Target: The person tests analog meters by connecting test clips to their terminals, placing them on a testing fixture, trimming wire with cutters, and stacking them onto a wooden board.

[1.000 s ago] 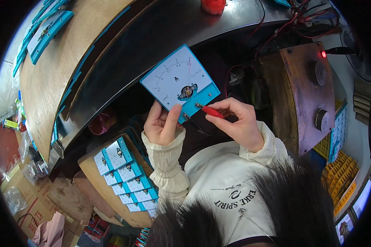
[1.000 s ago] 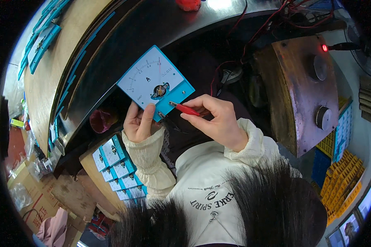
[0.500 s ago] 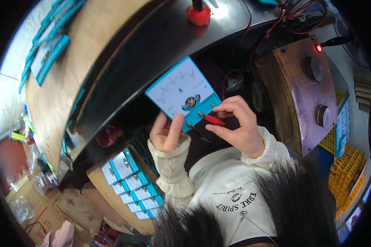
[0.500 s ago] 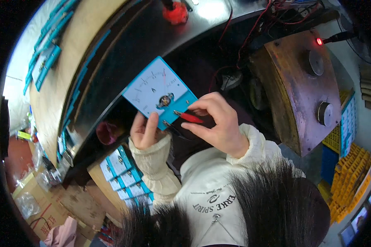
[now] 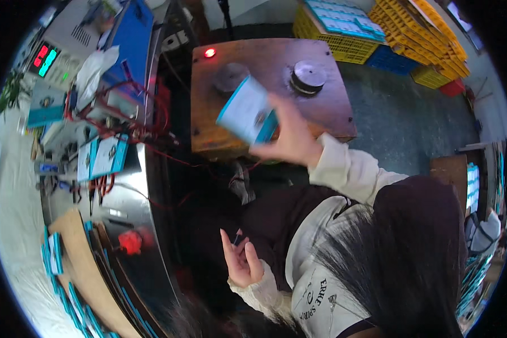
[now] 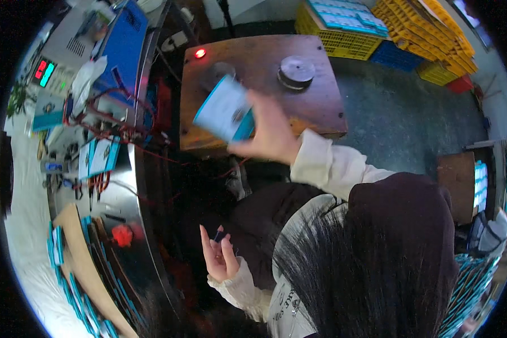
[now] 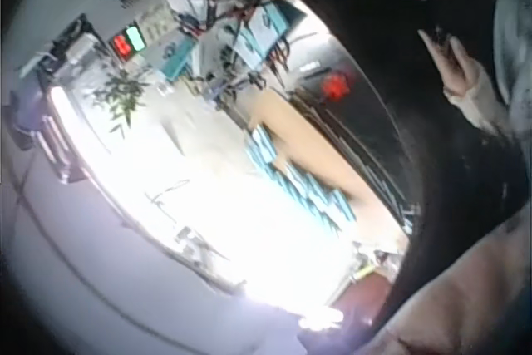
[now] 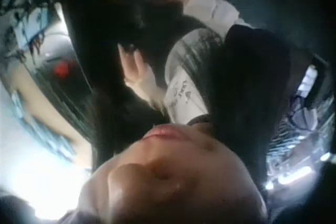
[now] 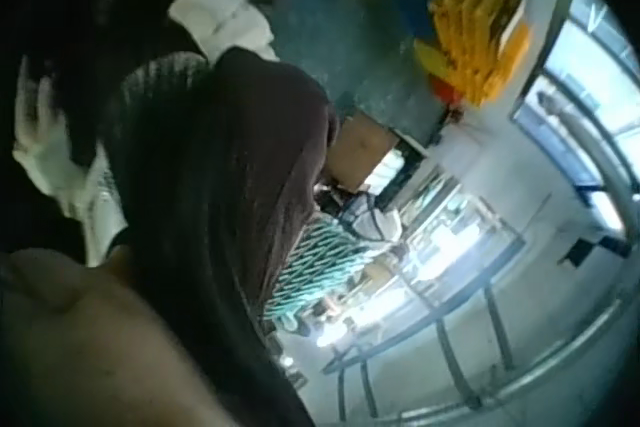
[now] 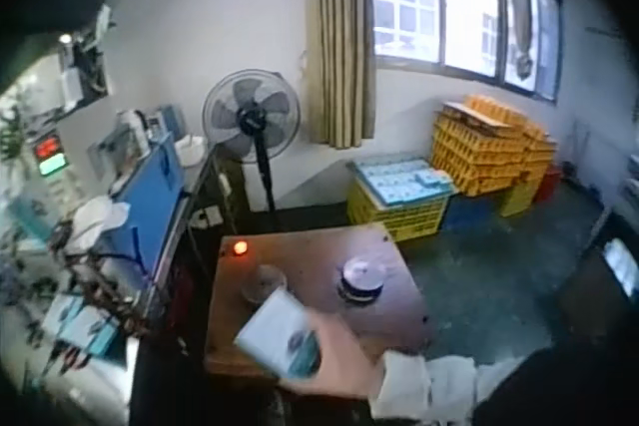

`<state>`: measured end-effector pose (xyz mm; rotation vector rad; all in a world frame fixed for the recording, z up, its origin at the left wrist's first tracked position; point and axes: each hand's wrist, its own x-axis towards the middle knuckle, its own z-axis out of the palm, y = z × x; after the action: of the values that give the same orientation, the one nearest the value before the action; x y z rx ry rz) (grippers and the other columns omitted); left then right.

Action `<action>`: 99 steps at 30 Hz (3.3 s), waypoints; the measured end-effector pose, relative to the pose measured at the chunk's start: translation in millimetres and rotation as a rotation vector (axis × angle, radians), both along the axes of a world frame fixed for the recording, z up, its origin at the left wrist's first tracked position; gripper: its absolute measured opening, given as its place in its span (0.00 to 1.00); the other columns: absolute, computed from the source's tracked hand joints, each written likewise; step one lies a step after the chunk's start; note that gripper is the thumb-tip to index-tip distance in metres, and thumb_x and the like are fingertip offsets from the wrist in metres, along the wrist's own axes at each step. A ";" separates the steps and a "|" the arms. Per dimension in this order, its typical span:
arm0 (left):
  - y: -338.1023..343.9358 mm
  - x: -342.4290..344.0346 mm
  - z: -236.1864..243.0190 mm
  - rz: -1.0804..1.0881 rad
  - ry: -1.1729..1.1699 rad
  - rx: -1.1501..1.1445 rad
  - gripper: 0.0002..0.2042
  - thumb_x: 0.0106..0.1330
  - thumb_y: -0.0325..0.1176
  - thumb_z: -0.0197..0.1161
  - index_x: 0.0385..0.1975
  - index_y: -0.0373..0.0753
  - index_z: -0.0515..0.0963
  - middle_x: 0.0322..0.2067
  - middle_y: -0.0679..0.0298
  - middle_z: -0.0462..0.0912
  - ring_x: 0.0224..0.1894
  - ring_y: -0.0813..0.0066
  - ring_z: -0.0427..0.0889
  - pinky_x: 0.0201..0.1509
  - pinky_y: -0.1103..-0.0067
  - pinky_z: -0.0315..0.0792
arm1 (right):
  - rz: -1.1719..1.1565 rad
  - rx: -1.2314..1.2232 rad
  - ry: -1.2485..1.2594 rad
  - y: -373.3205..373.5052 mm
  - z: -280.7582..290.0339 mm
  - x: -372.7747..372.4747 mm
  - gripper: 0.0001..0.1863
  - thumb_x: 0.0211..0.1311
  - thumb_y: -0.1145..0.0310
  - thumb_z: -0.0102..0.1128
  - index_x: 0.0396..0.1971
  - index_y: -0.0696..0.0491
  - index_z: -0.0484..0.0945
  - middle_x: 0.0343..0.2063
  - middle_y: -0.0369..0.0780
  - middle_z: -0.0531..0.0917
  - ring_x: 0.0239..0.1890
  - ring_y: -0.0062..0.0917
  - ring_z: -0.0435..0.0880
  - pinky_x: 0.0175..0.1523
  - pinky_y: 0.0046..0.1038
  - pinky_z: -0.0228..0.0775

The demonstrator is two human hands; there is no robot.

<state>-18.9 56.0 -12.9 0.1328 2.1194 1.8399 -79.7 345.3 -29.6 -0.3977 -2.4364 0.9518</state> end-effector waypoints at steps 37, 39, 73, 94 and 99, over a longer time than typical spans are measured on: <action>8.9 -6.0 0.6 0.080 -0.033 -0.096 0.25 0.67 0.25 0.58 0.65 0.33 0.64 0.45 0.53 0.82 0.31 0.87 0.73 0.37 0.91 0.66 | -0.666 0.274 -0.073 166.2 -58.3 3.8 0.58 0.37 0.36 0.72 0.62 0.62 0.59 0.56 0.52 0.73 0.61 0.42 0.71 0.67 0.61 0.45; 5.2 -8.7 -4.7 0.048 -0.026 -0.085 0.25 0.68 0.26 0.58 0.65 0.33 0.64 0.45 0.53 0.82 0.32 0.86 0.73 0.38 0.90 0.67 | -0.649 0.290 -0.059 170.4 -58.0 8.6 0.58 0.37 0.36 0.72 0.61 0.62 0.60 0.56 0.51 0.73 0.61 0.41 0.71 0.67 0.61 0.45; -15.5 11.1 5.4 0.329 -0.078 -0.097 0.23 0.65 0.24 0.61 0.61 0.32 0.68 0.48 0.54 0.81 0.45 0.79 0.80 0.48 0.83 0.73 | -0.318 0.247 0.062 110.9 -55.6 -141.8 0.47 0.37 0.42 0.75 0.55 0.56 0.70 0.47 0.48 0.80 0.52 0.43 0.77 0.57 0.48 0.65; -70.2 32.4 10.8 0.701 -0.156 0.251 0.24 0.66 0.28 0.61 0.62 0.32 0.66 0.42 0.62 0.83 0.31 0.82 0.81 0.28 0.87 0.73 | 0.970 -0.968 -0.751 -179.9 6.6 18.9 0.32 0.52 0.77 0.71 0.57 0.62 0.67 0.44 0.40 0.82 0.43 0.20 0.83 0.46 0.20 0.76; -66.6 34.0 12.6 0.735 -0.178 0.276 0.25 0.66 0.29 0.62 0.62 0.33 0.66 0.40 0.62 0.83 0.29 0.83 0.80 0.28 0.87 0.73 | 0.919 -1.021 -0.733 -178.9 11.3 21.3 0.24 0.56 0.79 0.67 0.52 0.62 0.70 0.38 0.38 0.83 0.39 0.16 0.82 0.45 0.18 0.75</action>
<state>15.1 -10.5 -0.3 -0.8173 1.9105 2.4113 -58.4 166.4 -18.4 0.1546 -2.4956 2.8859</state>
